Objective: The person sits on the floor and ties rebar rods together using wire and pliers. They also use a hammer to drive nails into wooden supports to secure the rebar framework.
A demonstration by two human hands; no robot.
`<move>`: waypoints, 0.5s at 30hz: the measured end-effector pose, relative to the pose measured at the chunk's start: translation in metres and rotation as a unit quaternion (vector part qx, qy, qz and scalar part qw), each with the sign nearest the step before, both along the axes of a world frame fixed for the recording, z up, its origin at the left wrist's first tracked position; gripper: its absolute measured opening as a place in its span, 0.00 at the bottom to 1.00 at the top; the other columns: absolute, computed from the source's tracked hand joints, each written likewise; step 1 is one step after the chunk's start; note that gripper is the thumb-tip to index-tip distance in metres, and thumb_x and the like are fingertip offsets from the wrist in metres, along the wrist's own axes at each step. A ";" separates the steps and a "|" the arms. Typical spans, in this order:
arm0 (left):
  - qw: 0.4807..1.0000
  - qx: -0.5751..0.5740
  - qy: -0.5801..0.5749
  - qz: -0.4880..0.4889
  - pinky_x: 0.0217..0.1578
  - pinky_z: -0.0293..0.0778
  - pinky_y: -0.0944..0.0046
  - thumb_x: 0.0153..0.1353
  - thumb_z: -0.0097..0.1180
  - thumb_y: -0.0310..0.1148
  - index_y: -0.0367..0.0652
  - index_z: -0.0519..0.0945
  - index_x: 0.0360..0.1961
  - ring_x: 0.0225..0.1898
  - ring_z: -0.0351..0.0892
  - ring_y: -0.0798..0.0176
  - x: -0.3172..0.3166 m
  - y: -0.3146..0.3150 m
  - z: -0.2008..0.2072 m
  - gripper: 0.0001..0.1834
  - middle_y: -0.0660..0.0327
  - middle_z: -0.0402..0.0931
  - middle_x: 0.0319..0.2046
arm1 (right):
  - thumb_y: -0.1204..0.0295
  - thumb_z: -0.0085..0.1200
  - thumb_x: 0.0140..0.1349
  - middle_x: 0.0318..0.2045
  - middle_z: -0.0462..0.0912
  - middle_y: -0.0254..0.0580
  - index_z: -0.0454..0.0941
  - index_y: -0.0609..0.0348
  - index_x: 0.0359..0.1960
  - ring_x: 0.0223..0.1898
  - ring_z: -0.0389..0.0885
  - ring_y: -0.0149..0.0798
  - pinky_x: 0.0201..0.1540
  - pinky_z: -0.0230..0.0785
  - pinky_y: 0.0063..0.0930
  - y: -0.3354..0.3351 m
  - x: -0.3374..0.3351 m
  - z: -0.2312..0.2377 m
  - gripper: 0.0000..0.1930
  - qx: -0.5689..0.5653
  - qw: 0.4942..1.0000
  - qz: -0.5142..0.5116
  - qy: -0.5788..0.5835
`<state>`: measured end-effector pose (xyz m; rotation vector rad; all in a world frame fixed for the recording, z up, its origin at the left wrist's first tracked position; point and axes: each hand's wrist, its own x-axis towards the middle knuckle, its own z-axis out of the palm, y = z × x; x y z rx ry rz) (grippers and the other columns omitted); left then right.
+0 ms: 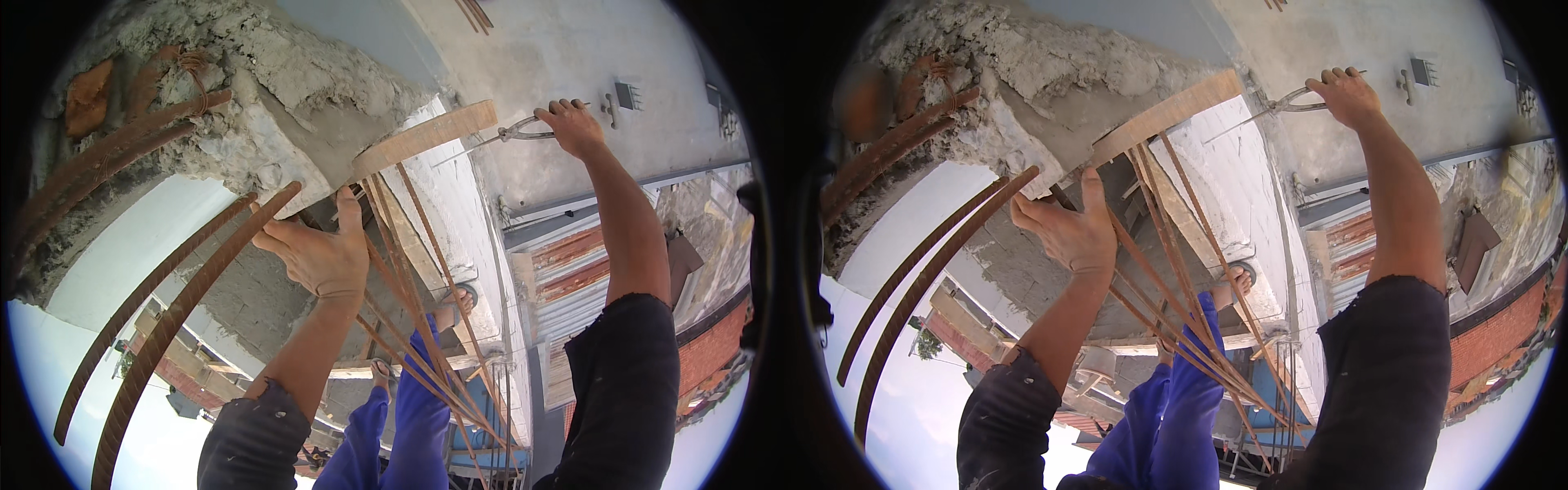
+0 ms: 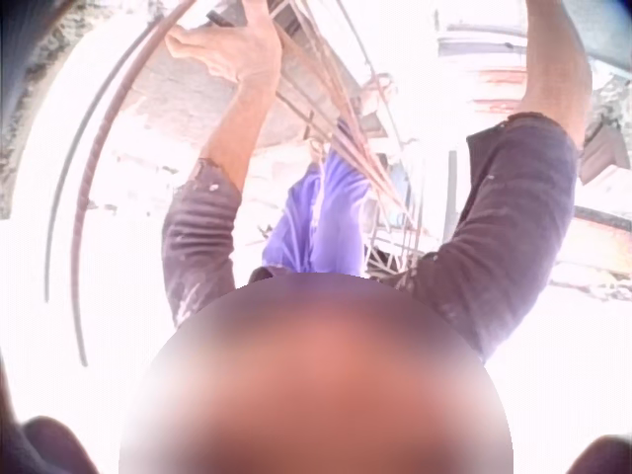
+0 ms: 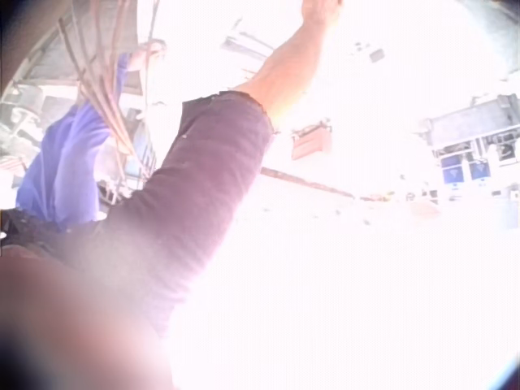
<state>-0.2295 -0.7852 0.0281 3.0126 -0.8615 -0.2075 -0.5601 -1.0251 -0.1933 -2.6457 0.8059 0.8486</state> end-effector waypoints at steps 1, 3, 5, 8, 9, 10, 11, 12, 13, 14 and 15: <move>1.000 -0.011 -0.013 -0.016 0.54 0.75 0.41 0.58 0.64 0.64 0.27 0.47 0.75 0.59 0.75 0.47 0.000 -0.001 0.000 0.63 0.47 0.52 0.66 | 0.78 0.50 0.68 0.53 0.83 0.41 0.74 0.44 0.62 0.52 0.83 0.47 0.59 0.73 0.46 -0.014 -0.008 0.004 0.22 -0.038 0.999 -0.019 -0.011; 0.999 0.026 0.021 0.040 0.54 0.75 0.40 0.58 0.64 0.64 0.29 0.47 0.76 0.60 0.74 0.46 -0.002 -0.001 0.000 0.62 0.47 0.52 0.67 | 0.78 0.48 0.68 0.55 0.82 0.42 0.74 0.43 0.63 0.54 0.83 0.48 0.59 0.74 0.47 -0.018 -0.053 0.025 0.23 -0.032 0.996 -0.067 0.056; 0.998 0.010 0.028 0.059 0.54 0.75 0.39 0.58 0.64 0.64 0.30 0.47 0.76 0.61 0.74 0.44 -0.002 -0.005 0.001 0.62 0.47 0.52 0.67 | 0.78 0.48 0.67 0.55 0.82 0.45 0.73 0.44 0.63 0.58 0.81 0.51 0.61 0.73 0.49 -0.016 -0.094 0.047 0.22 0.008 0.977 -0.193 0.092; 0.998 -0.010 0.035 0.047 0.54 0.74 0.37 0.59 0.62 0.64 0.31 0.47 0.76 0.63 0.73 0.43 -0.004 -0.009 0.005 0.62 0.47 0.51 0.67 | 0.73 0.57 0.66 0.51 0.84 0.54 0.73 0.49 0.60 0.53 0.82 0.61 0.55 0.75 0.52 0.035 -0.141 0.084 0.20 0.075 0.951 -0.299 0.031; 0.997 0.011 0.043 0.061 0.54 0.74 0.36 0.59 0.62 0.65 0.31 0.47 0.76 0.63 0.73 0.43 -0.005 -0.010 0.007 0.61 0.48 0.51 0.67 | 0.70 0.60 0.66 0.46 0.85 0.55 0.74 0.52 0.58 0.49 0.83 0.64 0.49 0.76 0.53 0.068 -0.147 0.100 0.19 0.097 0.933 -0.345 -0.024; 0.995 0.032 0.051 0.074 0.54 0.74 0.36 0.59 0.61 0.65 0.31 0.47 0.77 0.63 0.73 0.42 -0.006 -0.011 0.009 0.61 0.48 0.51 0.68 | 0.67 0.61 0.66 0.42 0.85 0.56 0.74 0.54 0.55 0.46 0.83 0.64 0.46 0.76 0.54 0.105 -0.146 0.116 0.18 0.127 0.902 -0.410 -0.041; 0.997 0.032 0.042 0.064 0.54 0.73 0.35 0.60 0.60 0.66 0.31 0.47 0.77 0.63 0.72 0.42 -0.007 -0.012 0.010 0.61 0.48 0.51 0.68 | 0.63 0.62 0.67 0.38 0.85 0.57 0.75 0.55 0.54 0.44 0.84 0.65 0.44 0.75 0.51 0.151 -0.141 0.135 0.18 0.130 0.876 -0.453 -0.103; 0.997 0.032 0.032 0.054 0.55 0.72 0.34 0.60 0.59 0.67 0.31 0.46 0.77 0.64 0.71 0.42 -0.007 -0.012 0.011 0.62 0.48 0.51 0.68 | 0.61 0.63 0.67 0.37 0.84 0.58 0.75 0.57 0.53 0.42 0.83 0.65 0.42 0.74 0.49 0.196 -0.134 0.158 0.19 0.161 0.847 -0.497 -0.101; 0.998 0.033 0.022 0.044 0.55 0.72 0.33 0.60 0.58 0.68 0.31 0.46 0.77 0.65 0.71 0.42 -0.007 -0.011 0.011 0.62 0.48 0.50 0.69 | 0.60 0.62 0.67 0.33 0.83 0.58 0.76 0.59 0.51 0.38 0.83 0.65 0.41 0.74 0.47 0.248 -0.121 0.182 0.19 0.186 0.798 -0.560 -0.124; 0.999 0.028 0.019 0.038 0.55 0.71 0.32 0.60 0.57 0.68 0.31 0.46 0.77 0.65 0.70 0.42 -0.007 -0.010 0.011 0.61 0.48 0.50 0.69 | 0.59 0.63 0.67 0.29 0.81 0.56 0.76 0.60 0.51 0.33 0.83 0.59 0.39 0.74 0.45 0.299 -0.105 0.208 0.20 0.203 0.762 -0.597 -0.150; 0.999 0.028 0.018 0.032 0.55 0.71 0.32 0.61 0.57 0.69 0.32 0.46 0.77 0.66 0.69 0.42 -0.007 -0.006 0.012 0.61 0.48 0.50 0.69 | 0.58 0.65 0.66 0.27 0.80 0.52 0.76 0.60 0.52 0.29 0.81 0.51 0.38 0.74 0.43 0.350 -0.087 0.239 0.22 0.243 0.721 -0.637 -0.127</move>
